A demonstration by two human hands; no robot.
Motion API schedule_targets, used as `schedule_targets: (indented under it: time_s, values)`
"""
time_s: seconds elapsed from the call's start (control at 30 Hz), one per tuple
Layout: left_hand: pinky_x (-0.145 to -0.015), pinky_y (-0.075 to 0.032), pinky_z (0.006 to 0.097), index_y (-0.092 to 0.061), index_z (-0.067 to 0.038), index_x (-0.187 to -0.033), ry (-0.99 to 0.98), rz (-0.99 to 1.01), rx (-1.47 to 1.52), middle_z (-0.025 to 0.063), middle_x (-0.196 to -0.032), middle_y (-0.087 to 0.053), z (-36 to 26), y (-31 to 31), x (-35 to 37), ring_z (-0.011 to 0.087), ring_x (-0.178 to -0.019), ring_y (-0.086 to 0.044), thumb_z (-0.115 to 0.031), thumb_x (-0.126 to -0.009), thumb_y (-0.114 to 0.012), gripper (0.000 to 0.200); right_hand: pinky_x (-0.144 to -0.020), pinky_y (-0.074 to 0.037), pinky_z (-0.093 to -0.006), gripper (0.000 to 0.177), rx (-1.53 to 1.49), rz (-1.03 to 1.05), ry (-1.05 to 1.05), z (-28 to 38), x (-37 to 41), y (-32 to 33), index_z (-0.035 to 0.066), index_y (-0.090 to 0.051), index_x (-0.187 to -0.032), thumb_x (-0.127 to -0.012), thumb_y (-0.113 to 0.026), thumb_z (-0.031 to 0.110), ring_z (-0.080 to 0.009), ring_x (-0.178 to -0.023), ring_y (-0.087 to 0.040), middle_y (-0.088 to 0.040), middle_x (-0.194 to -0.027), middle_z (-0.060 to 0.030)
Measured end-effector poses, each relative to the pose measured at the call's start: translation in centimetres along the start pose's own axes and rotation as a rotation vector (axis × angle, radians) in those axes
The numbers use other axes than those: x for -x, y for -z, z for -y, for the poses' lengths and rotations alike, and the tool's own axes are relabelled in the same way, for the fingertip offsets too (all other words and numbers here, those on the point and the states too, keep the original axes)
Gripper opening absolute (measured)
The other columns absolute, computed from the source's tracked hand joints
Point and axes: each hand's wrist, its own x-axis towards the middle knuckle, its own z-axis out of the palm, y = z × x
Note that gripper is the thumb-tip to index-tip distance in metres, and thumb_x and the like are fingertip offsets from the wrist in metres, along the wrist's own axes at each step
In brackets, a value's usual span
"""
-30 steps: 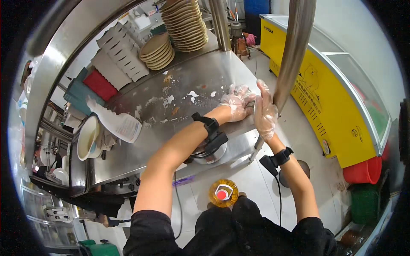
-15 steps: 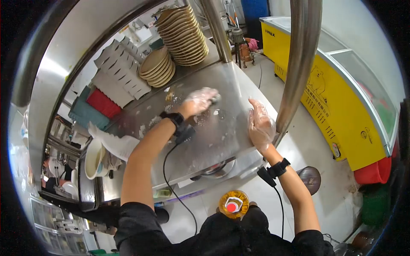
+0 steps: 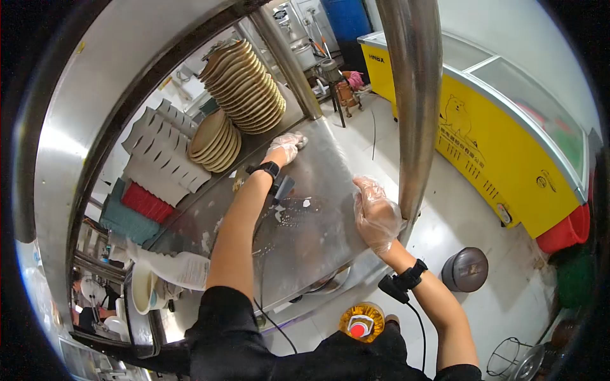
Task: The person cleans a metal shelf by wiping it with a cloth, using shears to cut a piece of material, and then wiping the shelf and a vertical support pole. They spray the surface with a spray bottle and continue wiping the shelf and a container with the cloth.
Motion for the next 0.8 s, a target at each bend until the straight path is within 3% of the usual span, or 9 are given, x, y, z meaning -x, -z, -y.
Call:
schedule_targets:
  time_s: [0.1, 0.17, 0.23, 0.33, 0.43, 0.47, 0.53, 0.67, 0.8]
  values:
    - [-0.097, -0.050, 0.0322, -0.062, -0.004, -0.124, -0.668, -0.498, 0.101, 0.0152, -0.125, -0.064, -4.8, -0.6, 3.5, 0.0258, -0.111, -0.062, 0.005, -0.088, -0.043, 0.042, -0.082, -0.054, -0.0397, 0.028, -0.020, 0.000, 0.007, 0.0, 0.3, -0.3, 0.005, -0.061, -0.115, -0.087, -0.060, 0.000, -0.0335, -0.099, -0.066, -0.067, -0.108, -0.0164]
    - [-0.102, -0.048, 0.0339, -0.062, -0.008, -0.128, -0.489, 0.004, 0.245, 0.0144, -0.124, -0.065, -13.8, 4.7, 7.3, 0.0278, -0.113, -0.062, 0.010, -0.082, -0.047, 0.052, -0.083, -0.054, -0.0399, 0.028, -0.037, -0.014, 0.022, 0.0, 0.3, -0.4, 0.004, -0.061, -0.114, -0.086, -0.060, 0.000, -0.0340, -0.100, -0.066, -0.067, -0.107, -0.0168]
    - [-0.097, -0.050, 0.0322, -0.066, -0.003, -0.117, -0.605, -0.246, 0.344, 0.0109, -0.115, -0.068, -11.8, 1.1, 5.1, 0.0244, -0.107, -0.064, -0.001, -0.091, -0.056, 0.028, -0.085, -0.053, -0.0404, 0.030, -0.036, 0.015, 0.041, -0.2, 0.4, -0.3, 0.004, -0.061, -0.114, -0.085, -0.061, -0.002, -0.0347, -0.101, -0.065, -0.067, -0.107, -0.0176]
    - [-0.095, -0.051, 0.0295, -0.066, 0.004, -0.114, -0.318, -0.170, 0.923, 0.0069, -0.112, -0.069, -9.7, 1.1, 3.5, 0.0176, -0.108, -0.064, -0.011, -0.099, -0.054, 0.024, -0.087, -0.053, -0.0409, 0.031, -0.033, 0.043, 0.003, 0.0, 0.4, -0.1, 0.003, -0.061, -0.114, -0.084, -0.061, -0.003, -0.0351, -0.102, -0.065, -0.067, -0.107, -0.0177]
    - [-0.095, -0.049, 0.0321, -0.063, 0.000, -0.121, -0.386, -0.449, -0.148, 0.0114, -0.120, -0.068, -2.6, -0.5, -0.6, 0.0212, -0.112, -0.062, -0.015, -0.103, -0.040, 0.032, -0.088, -0.053, -0.0429, 0.034, -0.081, 0.029, 0.038, -0.3, 0.4, -0.4, 0.002, -0.060, -0.115, -0.082, -0.062, -0.006, -0.0376, -0.104, -0.063, -0.066, -0.105, -0.0181]
    - [-0.095, -0.048, 0.0358, -0.063, -0.010, -0.123, -0.251, -0.315, 0.197, 0.0145, -0.124, -0.065, -0.8, -0.6, -1.8, 0.0279, -0.114, -0.061, -0.021, -0.102, -0.041, 0.032, -0.089, -0.052, -0.0437, 0.035, -0.102, 0.034, 0.053, -0.3, 0.4, -0.3, 0.002, -0.059, -0.115, -0.081, -0.063, -0.006, -0.0386, -0.105, -0.063, -0.066, -0.104, -0.0183]
    - [-0.105, -0.044, 0.0354, -0.061, -0.013, -0.131, 0.067, -0.199, -0.122, 0.0096, -0.137, -0.058, 1.2, 0.0, -3.5, 0.0261, -0.123, -0.056, -0.004, -0.091, -0.048, 0.042, -0.090, -0.052, -0.0446, 0.037, -0.120, 0.042, 0.037, -0.1, 0.3, -0.3, 0.001, -0.059, -0.115, -0.079, -0.064, -0.006, -0.0391, -0.104, -0.063, -0.065, -0.102, -0.0185]
    - [-0.090, -0.053, 0.0442, -0.068, -0.015, -0.112, 0.250, -0.147, -0.273, 0.0143, -0.117, -0.067, 3.5, 0.5, -6.8, 0.0342, -0.109, -0.064, -0.022, -0.098, -0.046, 0.027, -0.090, -0.052, -0.0444, 0.036, -0.128, 0.063, 0.017, 0.0, 0.3, -0.1, 0.001, -0.060, -0.114, -0.079, -0.065, -0.005, -0.0385, -0.103, -0.063, -0.066, -0.100, -0.0178]
    - [-0.092, -0.052, 0.0375, -0.069, -0.013, -0.111, 0.264, -0.192, -0.314, 0.0138, -0.116, -0.069, -0.5, 2.3, -6.0, 0.0323, -0.109, -0.065, -0.012, -0.097, -0.047, 0.026, -0.090, -0.052, -0.0444, 0.033, -0.158, 0.066, -0.005, -0.1, 0.2, -0.1, 0.001, -0.061, -0.111, -0.079, -0.067, -0.003, -0.0381, -0.102, -0.064, -0.066, -0.098, -0.0173]
